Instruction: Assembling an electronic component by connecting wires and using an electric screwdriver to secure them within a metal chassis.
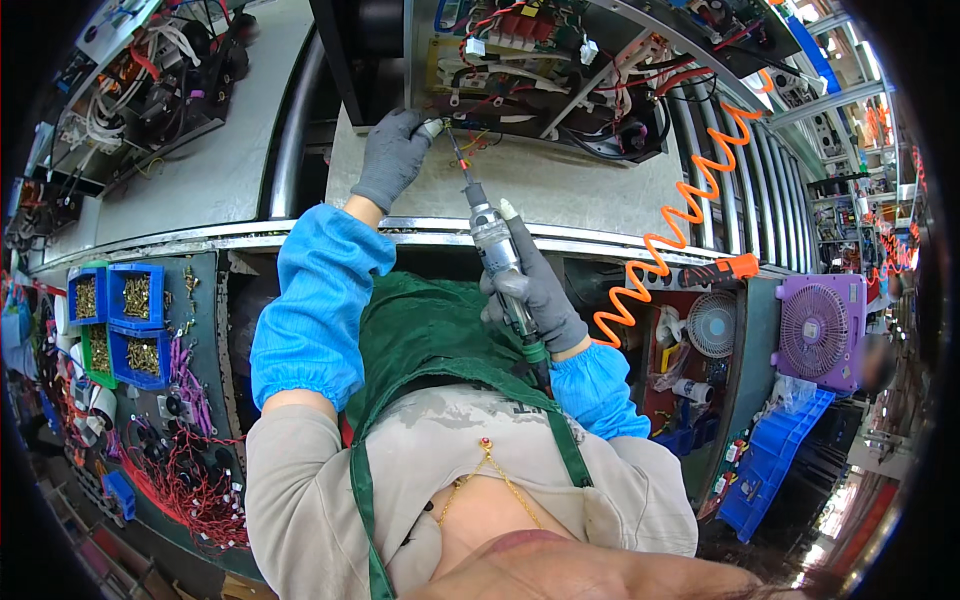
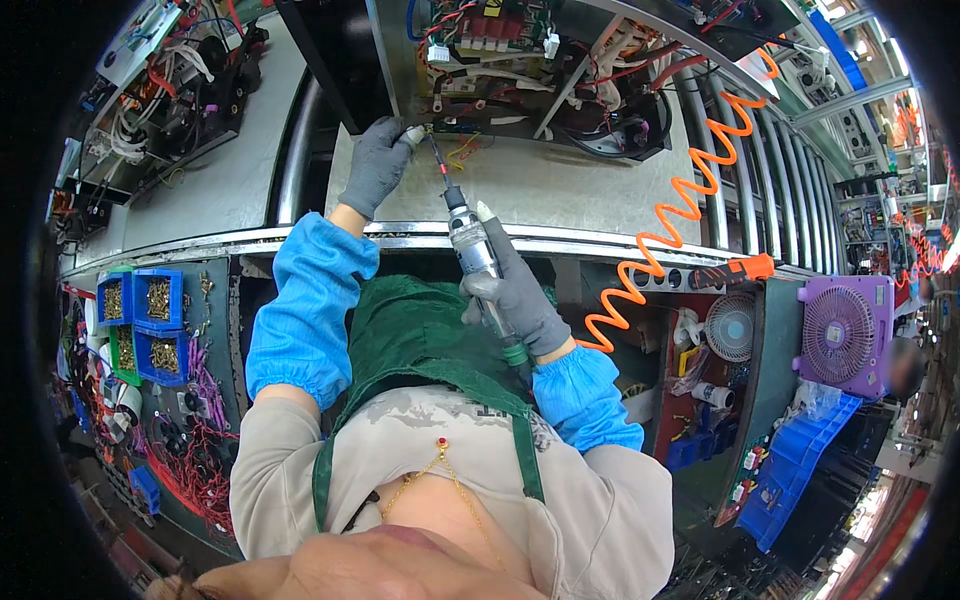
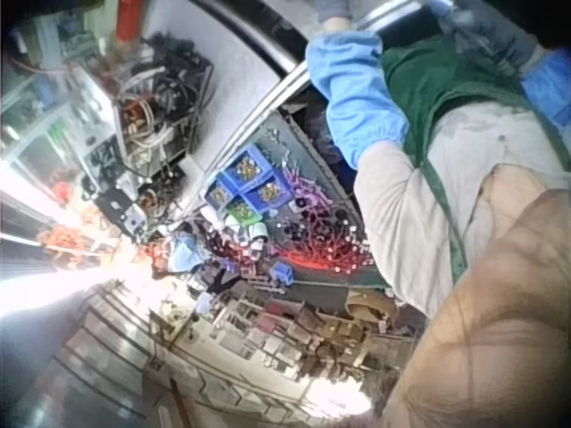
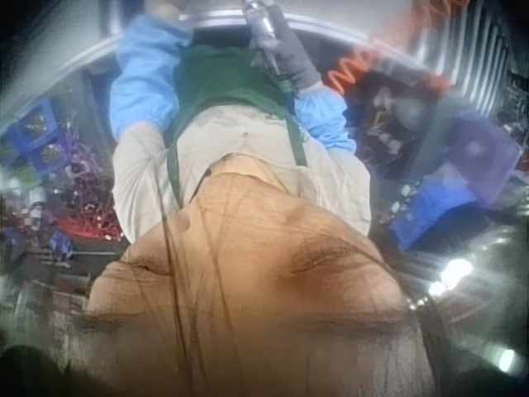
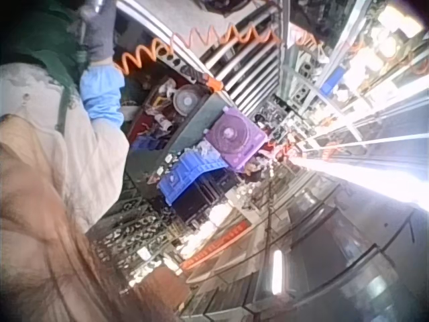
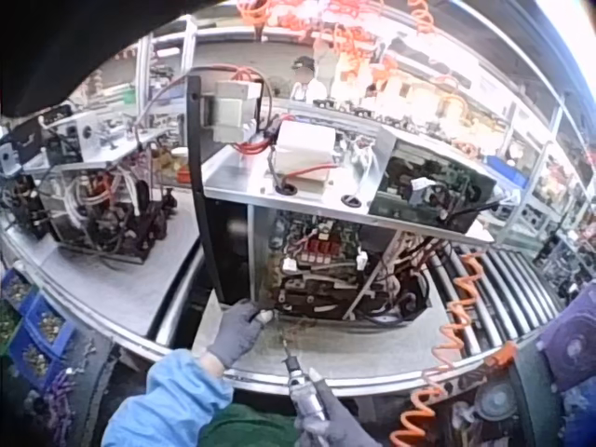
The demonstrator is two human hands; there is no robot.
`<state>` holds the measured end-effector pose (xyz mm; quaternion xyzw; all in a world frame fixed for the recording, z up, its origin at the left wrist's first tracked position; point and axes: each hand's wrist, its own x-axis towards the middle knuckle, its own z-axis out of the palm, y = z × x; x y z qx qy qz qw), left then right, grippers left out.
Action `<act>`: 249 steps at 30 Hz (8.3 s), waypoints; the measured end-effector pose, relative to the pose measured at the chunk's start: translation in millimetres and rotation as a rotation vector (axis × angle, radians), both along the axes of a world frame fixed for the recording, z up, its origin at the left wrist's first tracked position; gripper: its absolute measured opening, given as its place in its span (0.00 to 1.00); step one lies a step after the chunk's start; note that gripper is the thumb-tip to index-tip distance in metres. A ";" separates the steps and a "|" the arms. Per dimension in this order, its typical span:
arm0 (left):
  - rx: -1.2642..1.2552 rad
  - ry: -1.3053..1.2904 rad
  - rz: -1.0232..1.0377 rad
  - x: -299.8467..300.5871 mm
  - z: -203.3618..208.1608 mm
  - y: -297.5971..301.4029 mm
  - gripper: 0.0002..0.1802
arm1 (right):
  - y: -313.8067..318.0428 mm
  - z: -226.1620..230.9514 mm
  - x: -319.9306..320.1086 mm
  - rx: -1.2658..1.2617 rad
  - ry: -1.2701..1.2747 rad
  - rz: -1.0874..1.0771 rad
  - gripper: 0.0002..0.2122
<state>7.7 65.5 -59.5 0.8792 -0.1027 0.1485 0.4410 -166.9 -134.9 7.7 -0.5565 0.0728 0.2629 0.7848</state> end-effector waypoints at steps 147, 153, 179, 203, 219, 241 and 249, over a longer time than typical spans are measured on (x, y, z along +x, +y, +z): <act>-0.772 0.664 -0.269 -27.6 -12.3 -40.8 0.18 | -37.4 -46.5 -30.7 0.407 0.127 -0.051 0.47; -0.178 0.298 0.070 -12.3 -21.4 -59.0 0.19 | -49.8 -46.7 -28.0 0.276 0.014 -0.096 0.47; 0.734 0.032 -0.016 16.0 -7.3 -73.2 0.13 | -72.1 -51.1 -28.2 0.291 -0.009 -0.226 0.47; -0.116 0.837 -0.510 -3.5 -14.4 -58.4 0.30 | -79.9 -55.2 -49.8 0.291 -0.039 -0.233 0.47; -0.150 0.566 -0.519 -18.9 0.5 -45.2 0.19 | -82.4 -54.5 -58.7 0.240 -0.001 -0.237 0.48; 0.115 0.459 -0.357 -7.4 56.5 -62.7 0.19 | -85.8 -58.1 -61.2 0.242 -0.090 -0.255 0.50; -0.722 0.777 -0.658 0.0 34.0 -52.9 0.17 | -88.7 -54.6 -64.6 0.255 -0.075 -0.261 0.51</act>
